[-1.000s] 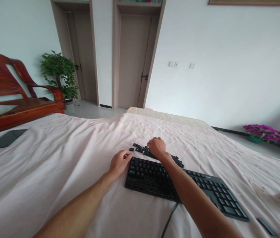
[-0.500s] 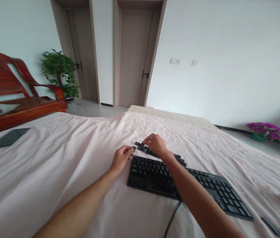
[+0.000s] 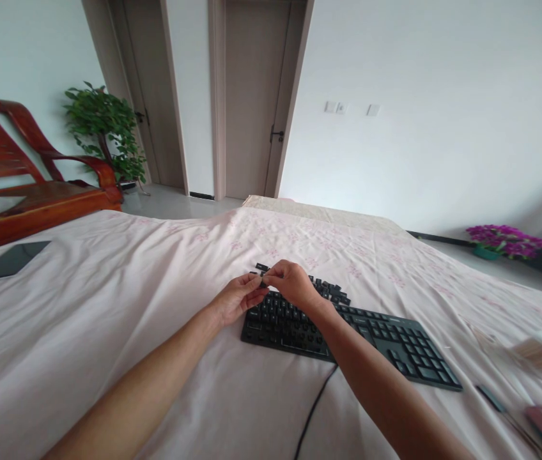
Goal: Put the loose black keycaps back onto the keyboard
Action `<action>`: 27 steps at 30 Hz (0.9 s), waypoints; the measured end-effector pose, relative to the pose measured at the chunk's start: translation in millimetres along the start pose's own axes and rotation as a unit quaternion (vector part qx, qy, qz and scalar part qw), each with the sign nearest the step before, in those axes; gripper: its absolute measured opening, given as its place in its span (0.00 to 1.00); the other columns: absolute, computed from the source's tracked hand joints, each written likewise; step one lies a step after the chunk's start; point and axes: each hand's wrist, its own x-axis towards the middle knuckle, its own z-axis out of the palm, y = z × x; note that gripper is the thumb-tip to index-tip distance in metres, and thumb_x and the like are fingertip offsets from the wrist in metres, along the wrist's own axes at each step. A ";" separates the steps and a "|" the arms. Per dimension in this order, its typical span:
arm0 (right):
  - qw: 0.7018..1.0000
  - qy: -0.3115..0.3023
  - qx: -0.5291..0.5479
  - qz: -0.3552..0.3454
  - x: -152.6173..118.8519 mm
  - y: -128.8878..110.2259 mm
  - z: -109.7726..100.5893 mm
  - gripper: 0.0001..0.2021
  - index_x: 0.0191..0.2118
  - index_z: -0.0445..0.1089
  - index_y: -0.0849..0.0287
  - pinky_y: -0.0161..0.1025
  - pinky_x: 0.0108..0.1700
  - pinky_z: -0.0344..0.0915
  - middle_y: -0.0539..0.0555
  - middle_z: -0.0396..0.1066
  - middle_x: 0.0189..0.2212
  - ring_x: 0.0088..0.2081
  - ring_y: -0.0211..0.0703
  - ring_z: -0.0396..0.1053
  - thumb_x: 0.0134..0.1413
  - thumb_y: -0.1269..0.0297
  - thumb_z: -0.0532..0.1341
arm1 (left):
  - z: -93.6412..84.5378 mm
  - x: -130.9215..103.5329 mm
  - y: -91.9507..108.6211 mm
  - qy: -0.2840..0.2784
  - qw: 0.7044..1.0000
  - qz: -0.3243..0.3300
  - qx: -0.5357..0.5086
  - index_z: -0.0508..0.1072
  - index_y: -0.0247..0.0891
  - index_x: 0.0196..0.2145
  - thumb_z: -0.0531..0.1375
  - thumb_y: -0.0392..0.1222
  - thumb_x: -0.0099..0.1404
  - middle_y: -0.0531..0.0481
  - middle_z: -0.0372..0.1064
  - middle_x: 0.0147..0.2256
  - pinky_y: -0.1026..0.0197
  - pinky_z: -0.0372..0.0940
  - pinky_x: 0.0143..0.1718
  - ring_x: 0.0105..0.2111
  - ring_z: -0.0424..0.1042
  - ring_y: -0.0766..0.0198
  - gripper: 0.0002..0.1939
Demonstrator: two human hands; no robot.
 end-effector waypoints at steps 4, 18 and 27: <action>0.999 0.031 -0.018 -0.029 -7.2 -4.4 -1.2 0.06 0.31 0.77 0.55 0.33 0.36 0.63 0.50 0.75 0.31 0.33 0.38 0.70 0.51 0.63 0.63 | 4.1 -1.8 0.6 -0.003 1.000 -0.007 -0.010 0.71 0.34 0.33 0.67 0.38 0.56 0.51 0.74 0.29 0.70 0.71 0.32 0.30 0.76 0.68 0.09; 0.951 0.069 -0.267 -0.141 -35.8 -28.6 -5.9 0.08 0.33 0.73 0.55 0.34 0.40 0.60 0.52 0.69 0.37 0.40 0.40 0.64 0.61 0.66 0.57 | 21.0 -8.4 -6.8 0.026 0.995 0.008 -0.093 0.72 0.33 0.32 0.64 0.36 0.60 0.50 0.74 0.29 0.66 0.72 0.37 0.30 0.75 0.69 0.04; 0.969 0.070 -0.219 -0.093 -47.9 -18.8 -12.5 0.09 0.37 0.74 0.54 0.32 0.42 0.61 0.52 0.70 0.39 0.41 0.38 0.67 0.61 0.66 0.56 | 26.9 -13.4 -5.2 -0.020 0.998 -0.015 -0.060 0.74 0.31 0.36 0.65 0.37 0.59 0.46 0.76 0.34 0.66 0.71 0.41 0.35 0.76 0.66 0.08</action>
